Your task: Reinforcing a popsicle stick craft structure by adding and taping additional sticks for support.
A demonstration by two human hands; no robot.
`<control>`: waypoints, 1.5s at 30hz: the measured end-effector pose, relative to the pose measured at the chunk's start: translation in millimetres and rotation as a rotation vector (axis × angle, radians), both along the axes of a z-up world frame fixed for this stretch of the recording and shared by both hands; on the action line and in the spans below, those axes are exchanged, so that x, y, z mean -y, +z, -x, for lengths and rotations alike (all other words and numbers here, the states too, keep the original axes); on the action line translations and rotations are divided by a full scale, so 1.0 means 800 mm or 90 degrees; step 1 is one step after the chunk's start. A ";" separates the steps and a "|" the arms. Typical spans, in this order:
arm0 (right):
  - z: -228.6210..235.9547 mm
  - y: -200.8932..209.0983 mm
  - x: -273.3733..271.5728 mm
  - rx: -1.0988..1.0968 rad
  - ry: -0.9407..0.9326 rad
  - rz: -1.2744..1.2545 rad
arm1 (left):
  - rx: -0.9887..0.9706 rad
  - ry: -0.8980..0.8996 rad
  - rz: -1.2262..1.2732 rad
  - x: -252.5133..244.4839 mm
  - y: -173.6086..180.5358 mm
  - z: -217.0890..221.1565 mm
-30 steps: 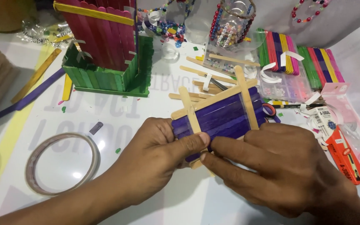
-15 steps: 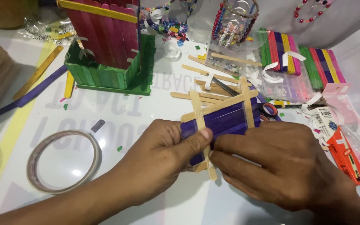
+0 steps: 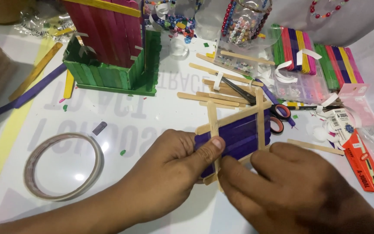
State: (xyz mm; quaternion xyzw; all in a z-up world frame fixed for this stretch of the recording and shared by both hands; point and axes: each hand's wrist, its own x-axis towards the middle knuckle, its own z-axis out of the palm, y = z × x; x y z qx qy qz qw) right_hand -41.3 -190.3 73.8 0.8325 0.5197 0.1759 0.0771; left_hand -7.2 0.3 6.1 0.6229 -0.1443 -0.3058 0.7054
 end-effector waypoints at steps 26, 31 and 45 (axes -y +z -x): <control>-0.023 0.012 0.026 -0.167 0.037 -0.159 | -0.158 0.014 0.086 0.002 0.006 -0.007; -0.013 0.002 0.017 -0.212 0.042 -0.124 | -0.199 0.036 0.110 0.002 0.011 -0.008; 0.001 -0.019 0.008 -0.152 -0.018 -0.013 | -0.160 0.044 0.105 0.002 0.006 -0.007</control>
